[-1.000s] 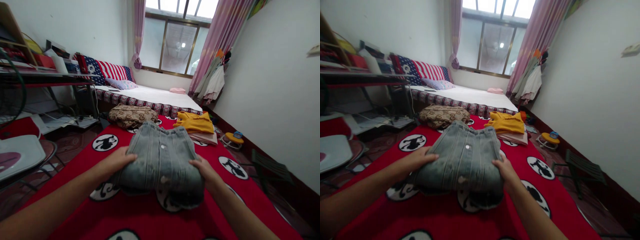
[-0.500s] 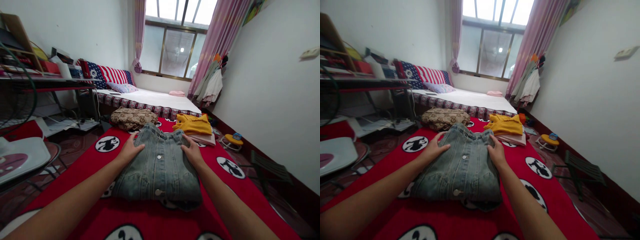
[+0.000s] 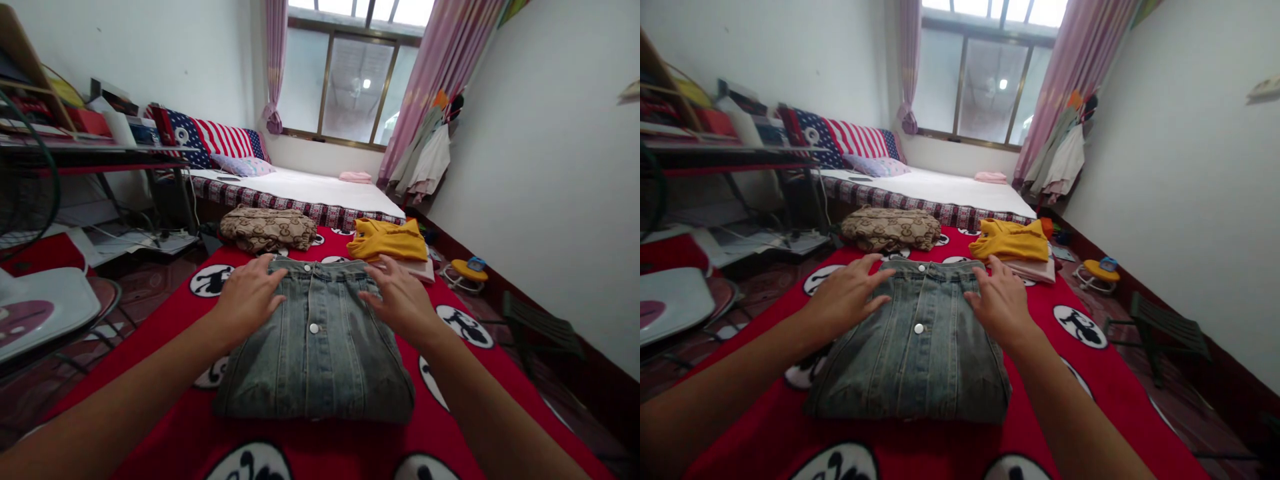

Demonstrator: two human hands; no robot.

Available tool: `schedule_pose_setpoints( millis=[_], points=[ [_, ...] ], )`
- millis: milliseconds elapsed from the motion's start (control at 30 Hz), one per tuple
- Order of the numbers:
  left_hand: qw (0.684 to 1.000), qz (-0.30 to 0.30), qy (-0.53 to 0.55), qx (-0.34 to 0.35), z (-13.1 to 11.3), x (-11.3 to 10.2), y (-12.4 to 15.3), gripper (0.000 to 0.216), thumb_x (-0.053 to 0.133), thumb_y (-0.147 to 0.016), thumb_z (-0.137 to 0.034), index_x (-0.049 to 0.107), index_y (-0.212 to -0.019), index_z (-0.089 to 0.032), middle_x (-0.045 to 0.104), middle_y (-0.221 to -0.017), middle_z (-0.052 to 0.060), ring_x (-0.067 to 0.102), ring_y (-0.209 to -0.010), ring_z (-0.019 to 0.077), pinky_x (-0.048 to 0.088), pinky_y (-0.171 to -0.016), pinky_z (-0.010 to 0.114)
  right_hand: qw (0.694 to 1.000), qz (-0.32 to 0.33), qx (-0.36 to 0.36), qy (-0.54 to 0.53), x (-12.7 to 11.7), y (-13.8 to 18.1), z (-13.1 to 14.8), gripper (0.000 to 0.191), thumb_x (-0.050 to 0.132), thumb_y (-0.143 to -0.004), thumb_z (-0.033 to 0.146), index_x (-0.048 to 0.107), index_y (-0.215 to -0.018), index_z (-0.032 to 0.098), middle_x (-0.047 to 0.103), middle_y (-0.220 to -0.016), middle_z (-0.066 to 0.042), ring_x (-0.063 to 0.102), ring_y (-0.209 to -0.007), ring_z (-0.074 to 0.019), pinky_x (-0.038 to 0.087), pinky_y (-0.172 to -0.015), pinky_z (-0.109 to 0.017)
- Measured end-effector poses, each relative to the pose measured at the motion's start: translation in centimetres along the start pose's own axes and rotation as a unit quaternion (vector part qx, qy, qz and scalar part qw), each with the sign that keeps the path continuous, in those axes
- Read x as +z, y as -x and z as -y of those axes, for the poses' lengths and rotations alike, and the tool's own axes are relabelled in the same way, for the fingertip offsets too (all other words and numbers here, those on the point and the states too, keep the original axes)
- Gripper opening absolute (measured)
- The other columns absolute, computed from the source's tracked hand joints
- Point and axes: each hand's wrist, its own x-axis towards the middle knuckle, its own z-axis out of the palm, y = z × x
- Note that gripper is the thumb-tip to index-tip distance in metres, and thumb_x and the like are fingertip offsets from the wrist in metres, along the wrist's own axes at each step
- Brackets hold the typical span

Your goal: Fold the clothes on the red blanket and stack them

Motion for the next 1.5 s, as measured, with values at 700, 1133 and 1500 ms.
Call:
schedule_pose_setpoints(
  millis=[700, 1133, 1500],
  points=[
    [0.980, -0.111, 0.138, 0.090, -1.5, 10.5, -4.1, 0.061, 0.046, -0.094, -0.045, 0.030, -0.151, -0.027, 0.011, -0.162, 0.008, 0.008, -0.149, 0.0299, 0.009, -0.118, 0.054, 0.988, -0.115, 0.032, -0.093, 11.5, -1.7, 1.3, 0.056, 0.035, -0.099, 0.041, 0.032, -0.151, 0.020, 0.013, -0.161, -0.008, 0.003, -0.149, -0.0250, 0.011, -0.116, -0.054],
    [0.973, -0.074, 0.111, -0.189, 0.2, 10.6, -4.6, 0.063, 0.044, -0.093, -0.046, 0.038, -0.147, -0.014, 0.042, -0.147, 0.020, 0.036, -0.137, 0.0354, 0.032, -0.109, 0.051, 0.978, -0.117, 0.123, -0.119, 12.9, -2.3, 0.5, 0.053, 0.047, -0.089, 0.028, 0.043, -0.140, 0.011, 0.034, -0.153, -0.016, 0.023, -0.144, -0.0297, 0.017, -0.115, -0.053],
    [0.935, -0.003, 0.174, -0.308, 1.8, 10.6, -4.8, 0.085, 0.050, -0.082, -0.067, 0.037, -0.143, -0.009, 0.059, -0.125, 0.027, 0.057, -0.116, 0.0411, 0.045, -0.091, 0.046, 0.923, -0.055, 0.330, -0.192, 12.9, -2.6, -1.0, 0.086, 0.064, -0.077, 0.052, 0.036, -0.143, 0.004, 0.045, -0.141, -0.027, 0.044, -0.128, -0.0415, 0.038, -0.102, -0.049]
  ],
)
